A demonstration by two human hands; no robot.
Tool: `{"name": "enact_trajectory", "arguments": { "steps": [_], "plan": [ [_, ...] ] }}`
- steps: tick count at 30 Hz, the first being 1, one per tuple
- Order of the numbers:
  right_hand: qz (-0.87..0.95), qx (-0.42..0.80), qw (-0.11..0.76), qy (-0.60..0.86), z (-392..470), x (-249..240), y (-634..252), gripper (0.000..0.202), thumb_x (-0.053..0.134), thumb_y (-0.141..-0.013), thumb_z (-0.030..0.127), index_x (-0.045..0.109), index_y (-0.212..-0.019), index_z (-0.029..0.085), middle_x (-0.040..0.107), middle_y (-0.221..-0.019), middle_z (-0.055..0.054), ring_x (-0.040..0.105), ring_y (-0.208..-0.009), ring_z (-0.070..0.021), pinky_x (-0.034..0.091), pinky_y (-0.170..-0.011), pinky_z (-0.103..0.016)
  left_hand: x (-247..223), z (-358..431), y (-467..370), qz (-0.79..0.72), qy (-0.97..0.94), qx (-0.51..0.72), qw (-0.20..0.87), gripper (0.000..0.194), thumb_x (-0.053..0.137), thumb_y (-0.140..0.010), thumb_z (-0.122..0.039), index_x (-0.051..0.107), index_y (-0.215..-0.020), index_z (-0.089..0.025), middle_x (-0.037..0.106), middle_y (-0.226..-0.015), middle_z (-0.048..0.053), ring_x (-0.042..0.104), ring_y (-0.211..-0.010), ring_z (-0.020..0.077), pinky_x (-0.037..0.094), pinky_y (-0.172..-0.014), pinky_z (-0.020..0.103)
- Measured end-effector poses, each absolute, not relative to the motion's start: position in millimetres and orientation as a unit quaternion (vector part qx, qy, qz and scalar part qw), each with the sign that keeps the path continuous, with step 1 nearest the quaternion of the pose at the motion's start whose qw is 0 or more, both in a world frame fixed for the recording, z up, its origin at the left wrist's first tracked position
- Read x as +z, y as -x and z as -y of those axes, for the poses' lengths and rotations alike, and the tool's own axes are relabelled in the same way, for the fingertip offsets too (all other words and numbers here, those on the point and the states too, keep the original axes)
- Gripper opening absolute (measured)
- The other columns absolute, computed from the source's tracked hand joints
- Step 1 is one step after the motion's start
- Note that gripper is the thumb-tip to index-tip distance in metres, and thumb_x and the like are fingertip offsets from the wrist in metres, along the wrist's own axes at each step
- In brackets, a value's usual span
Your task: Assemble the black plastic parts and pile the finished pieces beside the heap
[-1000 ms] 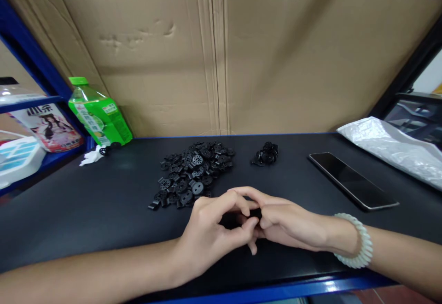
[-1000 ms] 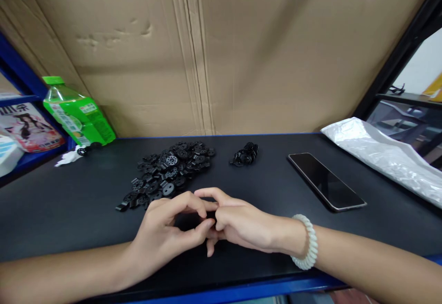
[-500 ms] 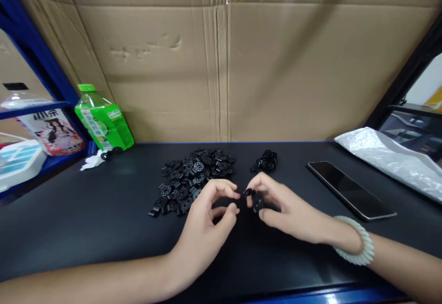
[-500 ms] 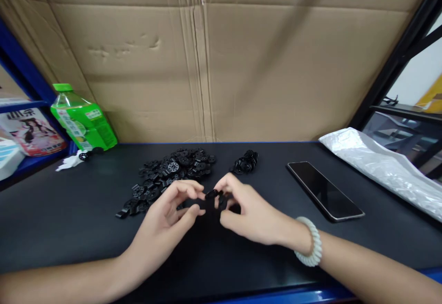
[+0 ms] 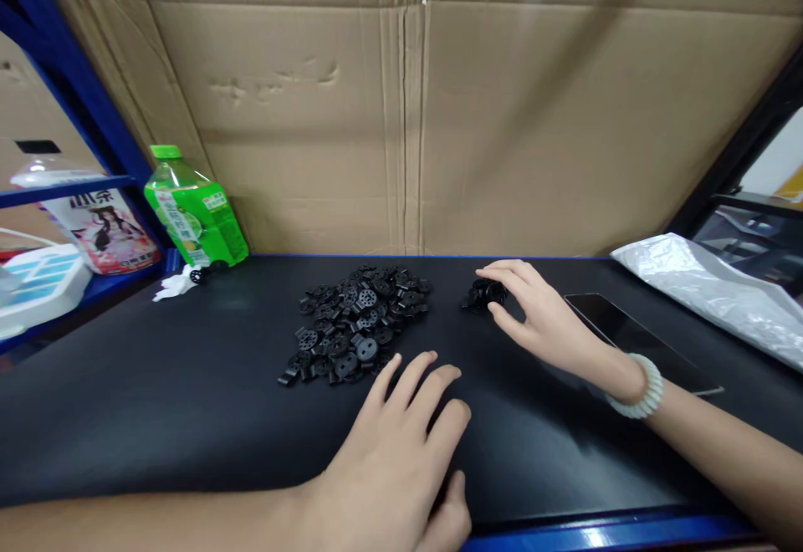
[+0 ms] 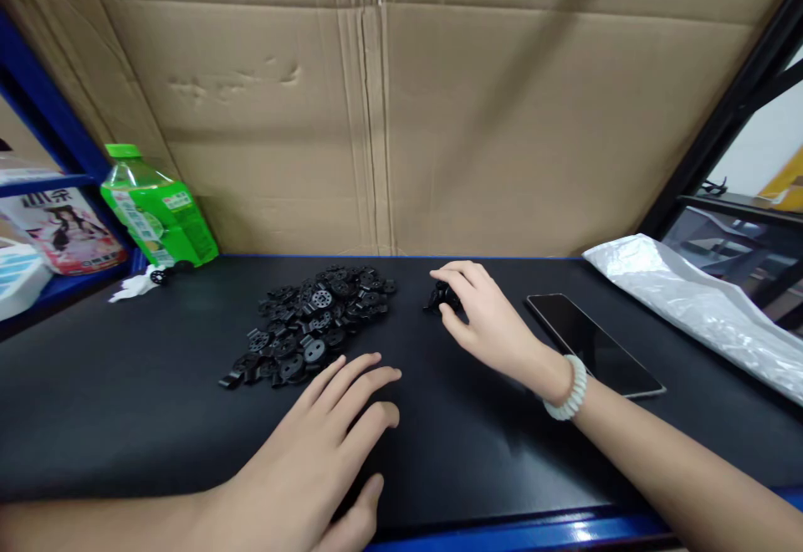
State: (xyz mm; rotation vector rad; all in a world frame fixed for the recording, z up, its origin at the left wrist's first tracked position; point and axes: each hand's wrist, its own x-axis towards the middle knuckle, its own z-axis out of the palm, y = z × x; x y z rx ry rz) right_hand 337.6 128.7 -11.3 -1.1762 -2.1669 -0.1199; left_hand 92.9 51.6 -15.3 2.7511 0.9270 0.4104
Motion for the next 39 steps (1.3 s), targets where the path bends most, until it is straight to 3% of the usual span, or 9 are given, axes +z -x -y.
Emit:
{"name": "enact_trajectory", "arguments": {
  "steps": [4, 8, 10, 13, 18, 23, 27, 31, 39],
  "plan": [
    [0.839, -0.013, 0.345, 0.421, -109.2, -8.7, -319.7, 0.029, 0.048, -0.089, 0.014, 0.054, -0.116, 0.021, 0.058, -0.114, -0.01, 0.052, -0.11, -0.0246, 0.043, -0.097, -0.045, -18.9, -51.4, -93.1, -0.304, -0.941, 0.115, 0.091, 0.039, 0.061, -0.074, -0.021, 0.06, -0.112, -0.013, 0.05, -0.138, 0.022, 0.036, -0.132, 0.0459, 0.027, -0.106, 0.069],
    [0.85, 0.075, 0.335, 0.399, -98.3, -12.2, -309.5, 0.021, 0.047, -0.09, 0.014, 0.057, -0.107, 0.021, 0.063, -0.102, -0.008, 0.057, -0.098, -0.0214, 0.047, -0.087, -0.039, -20.3, -60.6, -96.5, -0.236, -0.946, 0.171, 0.143, 0.023, 0.058, -0.075, -0.013, 0.056, -0.098, -0.016, 0.061, -0.11, 0.014, 0.055, -0.106, 0.0303, 0.051, -0.091, 0.043],
    [0.853, 0.1, 0.328, 0.393, -96.0, -13.6, -307.0, 0.02, 0.048, -0.089, 0.014, 0.059, -0.105, 0.021, 0.064, -0.1, -0.007, 0.057, -0.096, -0.0206, 0.047, -0.085, -0.038, -19.9, -66.3, -97.5, -0.241, -0.935, 0.201, 0.166, 0.015, 0.054, -0.078, -0.008, 0.051, -0.089, -0.018, 0.06, -0.093, 0.008, 0.056, -0.088, 0.0225, 0.052, -0.077, 0.033],
    [0.843, 0.113, 0.343, 0.399, -94.9, -13.0, -306.4, 0.019, 0.05, -0.088, 0.014, 0.06, -0.103, 0.02, 0.064, -0.099, -0.007, 0.058, -0.095, -0.0204, 0.047, -0.085, -0.037, -21.2, -75.9, -97.9, -0.296, -0.905, 0.261, 0.161, 0.017, 0.054, -0.08, -0.008, 0.042, -0.082, -0.02, 0.054, -0.083, 0.002, 0.053, -0.077, 0.0188, 0.048, -0.069, 0.03],
    [0.815, 0.159, 0.367, 0.419, -91.2, -8.3, -307.2, 0.018, 0.051, -0.088, 0.015, 0.062, -0.1, 0.021, 0.065, -0.094, -0.006, 0.06, -0.085, -0.0188, 0.049, -0.077, -0.034, -26.9, -88.2, -97.0, -0.352, -0.901, 0.238, 0.09, 0.026, 0.067, -0.08, -0.019, 0.044, -0.091, -0.02, 0.055, -0.09, 0.004, 0.056, -0.081, 0.0224, 0.05, -0.07, 0.035],
    [0.8, 0.211, 0.366, 0.426, -87.6, -7.5, -304.6, 0.016, 0.053, -0.087, 0.017, 0.064, -0.098, 0.021, 0.065, -0.092, -0.005, 0.06, -0.082, -0.0179, 0.048, -0.075, -0.033, -31.2, -87.6, -97.5, -0.335, -0.901, 0.241, 0.136, 0.022, 0.063, -0.081, -0.012, 0.048, -0.094, -0.021, 0.06, -0.088, 0.001, 0.059, -0.076, 0.0191, 0.05, -0.069, 0.031],
    [0.709, 0.436, 0.358, 0.424, -90.0, -10.7, -302.8, 0.017, 0.056, -0.087, 0.024, 0.062, -0.102, 0.02, 0.064, -0.093, -0.004, 0.061, -0.084, -0.0174, 0.05, -0.074, -0.031, -28.0, -85.4, -100.0, -0.303, -0.868, 0.323, 0.225, 0.028, 0.059, -0.081, -0.007, 0.056, -0.105, -0.021, 0.063, -0.096, 0.002, 0.06, -0.085, 0.0168, 0.05, -0.078, 0.028],
    [0.546, 0.717, 0.302, 0.31, -88.6, -13.9, -298.6, 0.024, 0.055, -0.085, 0.018, 0.057, -0.109, 0.019, 0.061, -0.1, -0.006, 0.062, -0.089, -0.0174, 0.053, -0.075, -0.034, -22.2, -83.7, -101.8, -0.289, -0.828, 0.389, 0.282, 0.027, 0.054, -0.083, -0.005, 0.063, -0.104, -0.02, 0.065, -0.101, 0.004, 0.062, -0.093, 0.0171, 0.049, -0.084, 0.028],
    [0.511, 0.779, 0.273, 0.242, -83.9, -17.7, -291.5, 0.026, 0.052, -0.085, 0.011, 0.054, -0.11, 0.017, 0.06, -0.099, -0.006, 0.063, -0.086, -0.0153, 0.052, -0.078, -0.034, -22.2, -81.8, -103.0, -0.28, -0.806, 0.408, 0.325, 0.029, 0.058, -0.076, 0.0, 0.067, -0.099, -0.016, 0.067, -0.097, 0.005, 0.065, -0.086, 0.0179, 0.052, -0.077, 0.028]
  ]
}}
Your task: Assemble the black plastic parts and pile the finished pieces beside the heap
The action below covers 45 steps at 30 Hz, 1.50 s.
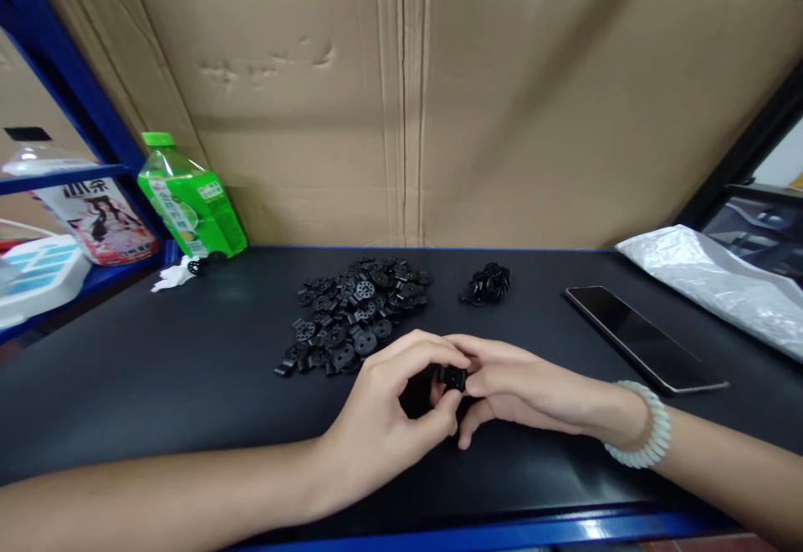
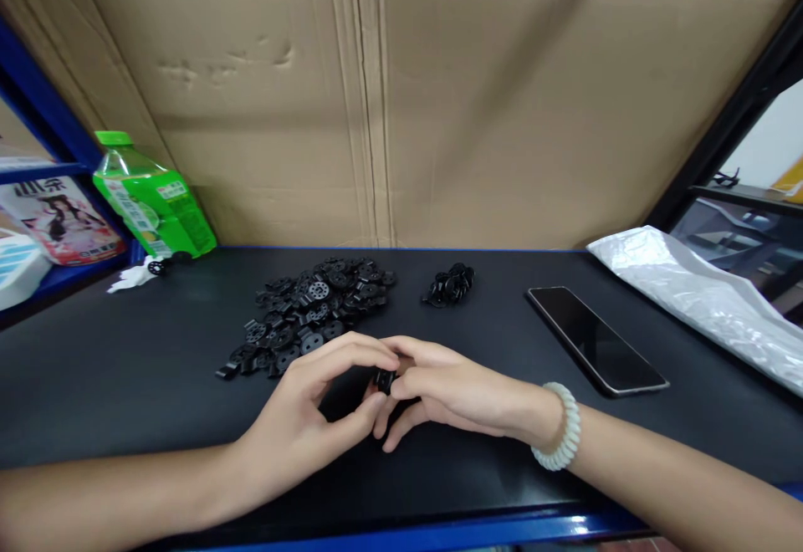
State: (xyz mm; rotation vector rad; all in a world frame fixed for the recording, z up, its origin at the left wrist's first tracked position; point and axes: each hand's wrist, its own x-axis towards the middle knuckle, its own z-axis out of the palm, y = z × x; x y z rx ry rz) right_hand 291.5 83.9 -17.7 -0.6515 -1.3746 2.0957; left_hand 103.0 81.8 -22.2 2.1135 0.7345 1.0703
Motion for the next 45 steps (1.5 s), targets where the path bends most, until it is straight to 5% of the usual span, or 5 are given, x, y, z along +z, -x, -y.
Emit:
{"name": "enact_trajectory", "arguments": {
  "steps": [11, 26, 37, 41, 45],
  "plan": [
    [0.536, 0.759, 0.26, 0.263, -84.0, -18.8, -288.6, 0.043, 0.051, -0.076, 0.008, 0.049, -0.117, 0.017, 0.057, -0.092, -0.002, 0.062, -0.086, -0.0149, 0.053, -0.08, -0.035, -27.5, -87.3, -101.2, -0.256, -0.785, 0.426, 0.371, 0.026, 0.071, -0.074, 0.0, 0.075, -0.092, -0.017, 0.071, -0.092, 0.004, 0.066, -0.077, 0.0151, 0.052, -0.074, 0.026],
    [0.478, 0.773, 0.3, 0.29, -72.7, -22.6, -277.1, 0.032, 0.054, -0.068, 0.012, 0.054, -0.099, 0.02, 0.051, -0.085, 0.002, 0.05, -0.069, -0.0102, 0.041, -0.067, -0.027, -23.1, -79.1, -112.1, -0.33, -0.706, 0.408, 0.476, 0.02, 0.068, -0.064, -0.001, 0.071, -0.078, -0.015, 0.069, -0.068, -0.002, 0.064, -0.054, 0.0117, 0.052, -0.058, 0.022],
    [0.468, 0.767, 0.339, 0.278, -72.6, -23.4, -274.1, 0.047, 0.051, -0.067, 0.011, 0.045, -0.113, 0.019, 0.05, -0.081, 0.001, 0.049, -0.07, -0.0117, 0.037, -0.067, -0.029, -20.6, -88.4, -108.8, -0.355, -0.625, 0.445, 0.534, 0.009, 0.062, -0.079, -0.015, 0.069, -0.085, -0.015, 0.072, -0.078, 0.001, 0.065, -0.056, 0.0107, 0.055, -0.06, 0.022],
    [0.61, 0.649, 0.326, 0.317, -76.8, -22.6, -284.7, 0.058, 0.044, -0.075, 0.01, 0.031, -0.13, 0.023, 0.051, -0.092, -0.001, 0.052, -0.078, -0.0141, 0.043, -0.071, -0.032, -25.9, -89.7, -107.7, -0.342, -0.612, 0.466, 0.54, 0.016, 0.055, -0.085, -0.016, 0.061, -0.099, -0.018, 0.069, -0.093, 0.003, 0.068, -0.072, 0.0131, 0.057, -0.071, 0.026],
    [0.8, 0.323, 0.298, 0.409, -90.1, -12.3, -305.9, 0.043, 0.048, -0.071, 0.006, 0.045, -0.111, 0.023, 0.057, -0.098, -0.002, 0.054, -0.078, -0.0154, 0.045, -0.071, -0.032, -33.4, -87.0, -108.4, -0.365, -0.631, 0.457, 0.51, 0.029, 0.062, -0.077, -0.011, 0.056, -0.103, -0.021, 0.063, -0.105, 0.004, 0.062, -0.102, 0.0183, 0.053, -0.09, 0.031]
  ]
}}
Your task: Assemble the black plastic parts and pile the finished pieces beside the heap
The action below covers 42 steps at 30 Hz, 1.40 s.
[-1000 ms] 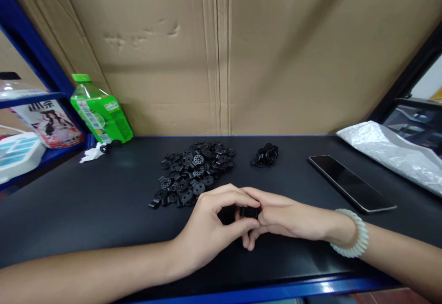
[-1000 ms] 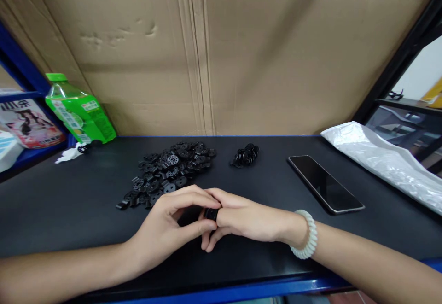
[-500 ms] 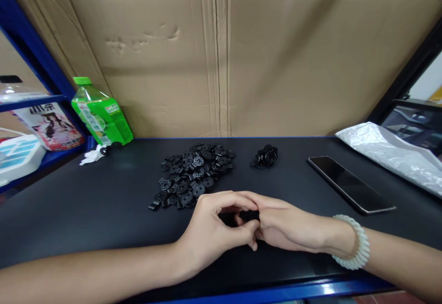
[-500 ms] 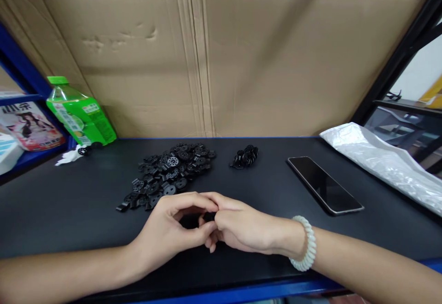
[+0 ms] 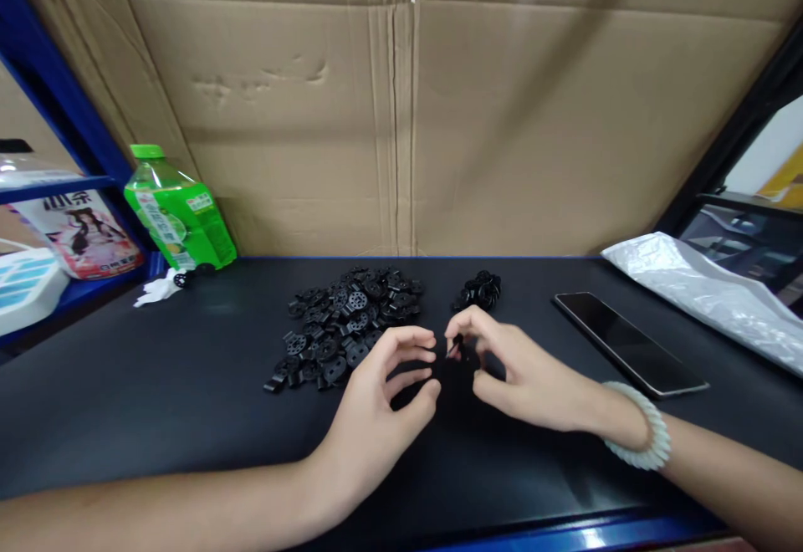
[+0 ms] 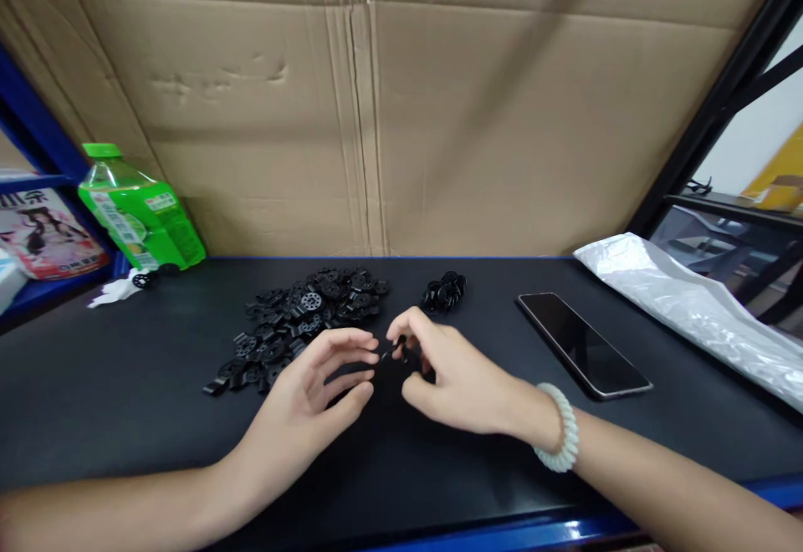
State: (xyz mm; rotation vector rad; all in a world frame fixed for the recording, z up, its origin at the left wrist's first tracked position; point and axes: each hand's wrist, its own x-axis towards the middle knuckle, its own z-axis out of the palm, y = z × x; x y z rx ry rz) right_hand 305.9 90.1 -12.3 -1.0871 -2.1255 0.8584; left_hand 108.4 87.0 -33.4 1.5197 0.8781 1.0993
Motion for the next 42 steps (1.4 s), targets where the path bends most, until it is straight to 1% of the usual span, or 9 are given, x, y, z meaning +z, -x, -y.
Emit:
{"name": "enact_trajectory", "arguments": {
  "steps": [2, 6, 10, 17, 23, 27, 30, 38, 42],
  "plan": [
    [0.828, 0.147, 0.314, 0.44, -103.3, -7.4, -319.5, 0.035, 0.053, -0.07, 0.007, 0.051, -0.102, 0.022, 0.058, -0.096, -0.003, 0.055, -0.082, -0.0179, 0.046, -0.075, -0.034, -35.7, -85.7, -108.8, -0.366, -0.657, 0.43, 0.5, 0.029, 0.061, -0.076, -0.01, 0.056, -0.103, -0.021, 0.062, -0.103, 0.004, 0.063, -0.1, 0.0185, 0.052, -0.091, 0.034],
    [0.811, -0.044, 0.349, 0.468, -135.5, -8.1, -346.9, 0.034, 0.055, -0.077, 0.013, 0.052, -0.11, 0.02, 0.059, -0.108, -0.009, 0.056, -0.102, -0.0246, 0.047, -0.09, -0.042, -36.9, -84.7, -109.3, -0.352, -0.706, 0.387, 0.478, 0.026, 0.055, -0.076, -0.006, 0.057, -0.099, -0.019, 0.064, -0.096, 0.004, 0.064, -0.094, 0.019, 0.052, -0.089, 0.036],
    [0.813, -0.059, 0.34, 0.469, -147.1, -13.8, -353.2, 0.039, 0.053, -0.08, 0.015, 0.051, -0.119, 0.019, 0.056, -0.119, -0.013, 0.05, -0.115, -0.0294, 0.042, -0.1, -0.052, -34.1, -83.1, -109.7, -0.347, -0.728, 0.375, 0.457, 0.026, 0.052, -0.076, -0.004, 0.058, -0.096, -0.018, 0.066, -0.092, 0.003, 0.066, -0.09, 0.0181, 0.052, -0.086, 0.034],
    [0.901, 0.038, 0.254, 0.35, -123.8, -20.3, -305.3, 0.048, 0.038, -0.088, 0.008, 0.046, -0.134, 0.017, 0.056, -0.13, -0.013, 0.047, -0.123, -0.0252, 0.04, -0.106, -0.049, -25.7, -75.7, -111.5, -0.333, -0.778, 0.323, 0.425, 0.022, 0.053, -0.072, 0.0, 0.064, -0.082, -0.017, 0.07, -0.08, 0.001, 0.065, -0.078, 0.0164, 0.05, -0.077, 0.028],
    [0.913, 0.096, 0.161, 0.362, -126.0, -32.3, -292.6, 0.056, 0.042, -0.093, 0.022, 0.03, -0.145, 0.004, 0.028, -0.153, -0.023, 0.023, -0.143, -0.0308, 0.026, -0.115, -0.053, -27.5, -74.9, -110.8, -0.322, -0.789, 0.311, 0.42, 0.022, 0.053, -0.072, 0.001, 0.065, -0.079, -0.016, 0.071, -0.078, 0.001, 0.065, -0.075, 0.0153, 0.049, -0.074, 0.024],
    [0.906, 0.094, 0.19, 0.366, -119.5, -33.2, -296.3, 0.048, 0.042, -0.093, 0.019, 0.04, -0.14, 0.008, 0.045, -0.143, -0.021, 0.04, -0.134, -0.0295, 0.035, -0.11, -0.051, -27.5, -76.0, -109.6, -0.321, -0.789, 0.315, 0.419, 0.022, 0.053, -0.074, 0.0, 0.065, -0.08, -0.016, 0.071, -0.079, 0.0, 0.066, -0.076, 0.015, 0.049, -0.075, 0.024],
    [0.893, 0.092, 0.224, 0.38, -112.9, -31.8, -300.0, 0.036, 0.043, -0.092, 0.016, 0.053, -0.126, 0.015, 0.06, -0.122, -0.015, 0.054, -0.115, -0.0265, 0.045, -0.1, -0.048, -26.5, -76.4, -109.2, -0.326, -0.789, 0.31, 0.419, 0.022, 0.052, -0.074, 0.0, 0.066, -0.079, -0.016, 0.071, -0.078, 0.0, 0.067, -0.076, 0.0153, 0.048, -0.075, 0.024],
    [0.865, 0.102, 0.26, 0.417, -119.1, -36.6, -310.7, 0.018, 0.055, -0.09, 0.026, 0.062, -0.105, 0.019, 0.06, -0.103, -0.01, 0.055, -0.1, -0.0238, 0.047, -0.091, -0.042, -24.6, -74.7, -107.1, -0.346, -0.757, 0.345, 0.434, 0.02, 0.052, -0.077, -0.002, 0.064, -0.08, -0.018, 0.069, -0.077, -0.001, 0.064, -0.074, 0.0148, 0.049, -0.073, 0.025],
    [0.837, 0.184, 0.281, 0.432, -117.4, -33.5, -310.0, 0.011, 0.061, -0.088, 0.031, 0.063, -0.09, 0.02, 0.061, -0.085, -0.005, 0.057, -0.078, -0.0179, 0.048, -0.073, -0.033, -27.2, -77.7, -105.4, -0.365, -0.717, 0.41, 0.43, 0.016, 0.054, -0.081, -0.007, 0.06, -0.09, -0.019, 0.063, -0.083, -0.001, 0.061, -0.074, 0.0134, 0.049, -0.072, 0.025]
  ]
}}
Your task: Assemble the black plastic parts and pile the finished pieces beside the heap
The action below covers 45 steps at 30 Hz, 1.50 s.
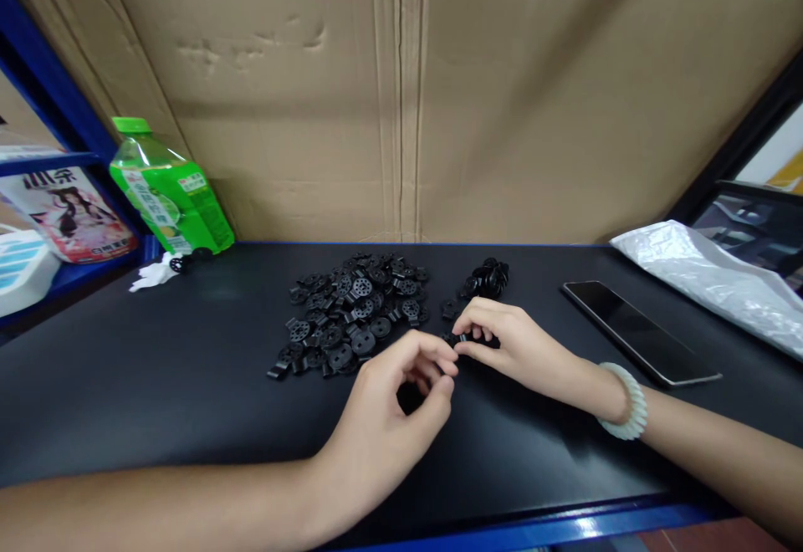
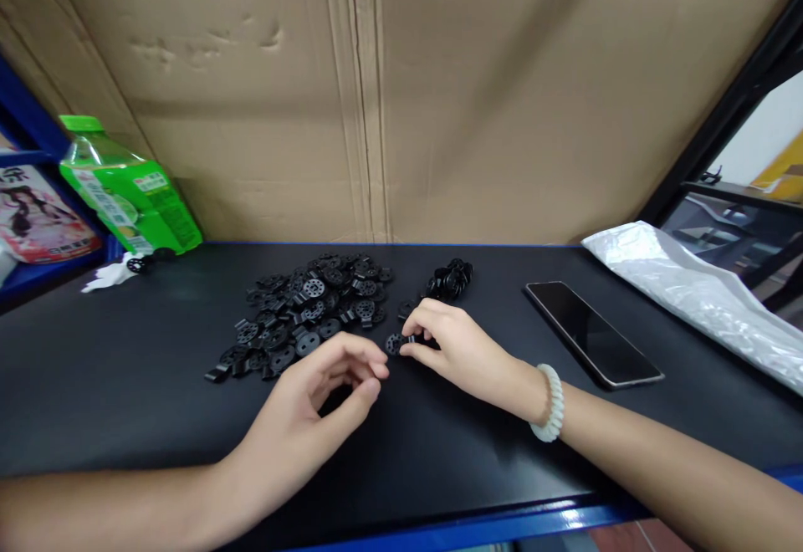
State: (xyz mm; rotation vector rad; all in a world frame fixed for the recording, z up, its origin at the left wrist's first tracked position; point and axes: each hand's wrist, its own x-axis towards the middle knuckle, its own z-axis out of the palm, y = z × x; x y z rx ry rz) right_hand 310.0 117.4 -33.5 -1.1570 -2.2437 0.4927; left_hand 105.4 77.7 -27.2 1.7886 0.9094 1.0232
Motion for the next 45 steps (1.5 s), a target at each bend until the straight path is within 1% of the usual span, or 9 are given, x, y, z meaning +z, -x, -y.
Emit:
{"name": "enact_trajectory", "arguments": {
  "steps": [5, 7, 11, 16, 20, 24, 27, 35, 45],
  "plan": [
    [0.694, 0.464, 0.346, 0.429, -108.8, -25.4, -304.1, 0.017, 0.067, -0.082, 0.032, 0.056, -0.084, 0.019, 0.062, -0.074, 0.0, 0.059, -0.067, -0.0135, 0.049, -0.064, -0.029, -30.4, -82.5, -105.8, -0.405, -0.651, 0.459, 0.449, 0.026, 0.063, -0.08, -0.016, 0.054, -0.104, -0.022, 0.057, -0.089, 0.0, 0.059, -0.078, 0.0137, 0.051, -0.071, 0.025],
    [0.649, 0.523, 0.371, 0.41, -104.2, -23.9, -300.9, 0.02, 0.07, -0.079, 0.03, 0.054, -0.082, 0.018, 0.06, -0.071, 0.002, 0.059, -0.064, -0.0126, 0.049, -0.062, -0.028, -29.8, -83.0, -106.1, -0.402, -0.631, 0.46, 0.479, 0.027, 0.066, -0.08, -0.018, 0.054, -0.103, -0.022, 0.058, -0.093, 0.0, 0.061, -0.078, 0.0129, 0.053, -0.071, 0.025],
    [0.683, 0.45, 0.419, 0.395, -93.4, -25.4, -295.1, 0.016, 0.07, -0.078, 0.025, 0.056, -0.078, 0.019, 0.058, -0.079, -0.001, 0.058, -0.072, -0.0134, 0.049, -0.065, -0.028, -26.9, -83.0, -106.9, -0.388, -0.611, 0.451, 0.522, 0.019, 0.069, -0.077, -0.019, 0.057, -0.091, -0.019, 0.061, -0.087, -0.001, 0.063, -0.075, 0.0118, 0.054, -0.071, 0.024],
    [0.734, 0.372, 0.415, 0.387, -84.5, -28.5, -292.2, 0.012, 0.067, -0.081, 0.024, 0.056, -0.078, 0.02, 0.058, -0.085, -0.002, 0.057, -0.077, -0.0149, 0.049, -0.068, -0.029, -23.9, -84.4, -107.6, -0.374, -0.596, 0.461, 0.541, 0.016, 0.073, -0.071, -0.016, 0.062, -0.082, -0.017, 0.067, -0.084, 0.0, 0.065, -0.08, 0.0142, 0.056, -0.077, 0.025],
    [0.717, 0.456, 0.381, 0.364, -82.4, -26.1, -291.4, 0.017, 0.069, -0.078, 0.02, 0.052, -0.08, 0.02, 0.056, -0.084, 0.0, 0.056, -0.078, -0.0138, 0.05, -0.073, -0.029, -24.1, -84.7, -105.9, -0.353, -0.594, 0.486, 0.535, 0.018, 0.076, -0.07, -0.014, 0.066, -0.084, -0.019, 0.069, -0.085, -0.001, 0.065, -0.082, 0.014, 0.055, -0.079, 0.024],
    [0.587, 0.676, 0.327, 0.302, -82.5, -21.5, -290.3, 0.021, 0.059, -0.077, 0.012, 0.043, -0.087, 0.022, 0.058, -0.087, 0.0, 0.061, -0.084, -0.0155, 0.051, -0.078, -0.037, -26.1, -85.1, -104.1, -0.346, -0.615, 0.471, 0.529, 0.016, 0.074, -0.074, -0.014, 0.07, -0.089, -0.02, 0.07, -0.089, 0.0, 0.065, -0.084, 0.015, 0.054, -0.081, 0.024],
    [0.492, 0.769, 0.319, 0.253, -83.5, -18.4, -290.3, 0.027, 0.055, -0.076, 0.014, 0.042, -0.098, 0.021, 0.06, -0.095, -0.002, 0.065, -0.089, -0.019, 0.049, -0.085, -0.044, -27.4, -85.7, -103.9, -0.335, -0.635, 0.456, 0.526, 0.017, 0.074, -0.075, -0.014, 0.073, -0.09, -0.021, 0.07, -0.091, 0.001, 0.066, -0.086, 0.0165, 0.054, -0.08, 0.025],
    [0.497, 0.787, 0.287, 0.228, -82.3, -16.0, -288.2, 0.054, 0.052, -0.074, 0.012, 0.039, -0.125, 0.02, 0.061, -0.099, -0.005, 0.063, -0.091, -0.0186, 0.045, -0.09, -0.041, -25.1, -81.7, -104.2, -0.315, -0.702, 0.448, 0.454, 0.018, 0.077, -0.073, -0.013, 0.079, -0.087, -0.025, 0.075, -0.09, 0.003, 0.067, -0.089, 0.0206, 0.052, -0.078, 0.027],
    [0.515, 0.77, 0.267, 0.265, -76.9, -17.0, -282.4, 0.059, 0.049, -0.068, 0.011, 0.042, -0.126, 0.023, 0.048, -0.09, 0.002, 0.056, -0.075, -0.0119, 0.047, -0.078, -0.035, -23.8, -77.5, -111.3, -0.314, -0.725, 0.447, 0.419, 0.017, 0.07, -0.062, 0.0, 0.073, -0.069, -0.015, 0.075, -0.08, 0.004, 0.068, -0.064, 0.0163, 0.054, -0.061, 0.025]
  ]
}}
